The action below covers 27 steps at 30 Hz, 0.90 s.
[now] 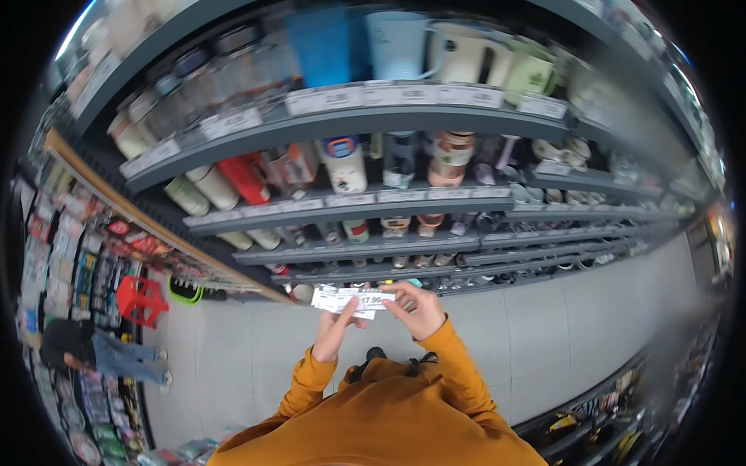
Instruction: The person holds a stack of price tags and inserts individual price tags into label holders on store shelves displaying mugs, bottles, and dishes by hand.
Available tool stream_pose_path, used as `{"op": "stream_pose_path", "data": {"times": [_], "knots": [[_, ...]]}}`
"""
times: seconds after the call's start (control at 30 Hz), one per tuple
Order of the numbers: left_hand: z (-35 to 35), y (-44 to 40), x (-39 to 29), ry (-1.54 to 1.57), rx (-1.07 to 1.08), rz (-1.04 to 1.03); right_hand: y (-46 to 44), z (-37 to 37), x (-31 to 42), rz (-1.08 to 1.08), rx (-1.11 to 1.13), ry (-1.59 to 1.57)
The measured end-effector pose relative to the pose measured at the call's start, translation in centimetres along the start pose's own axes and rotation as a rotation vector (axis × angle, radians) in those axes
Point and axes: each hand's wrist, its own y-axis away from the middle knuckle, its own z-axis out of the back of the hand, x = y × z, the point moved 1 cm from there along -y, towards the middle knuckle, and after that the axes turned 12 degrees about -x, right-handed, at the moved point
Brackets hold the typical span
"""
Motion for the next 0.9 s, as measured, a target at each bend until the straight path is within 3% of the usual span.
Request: {"op": "stream_pose_path", "data": {"times": [0.3, 0.67, 0.9], "knots": [[-8.5, 0.2, 1.4, -0.192, 0.250, 0.028, 4.7, 8.0, -2.4, -0.103, -0.198, -0.102], [-30.1, 6.7, 10.9, -0.219, 0.593, 0.075, 15.1, 28.4, -6.7, -0.168, -0.486, -0.274], [-38.2, 10.0, 15.4, -0.229, 0.651, 0.194, 19.3, 37.9, -8.2, -0.178, -0.555, -0.213]]}}
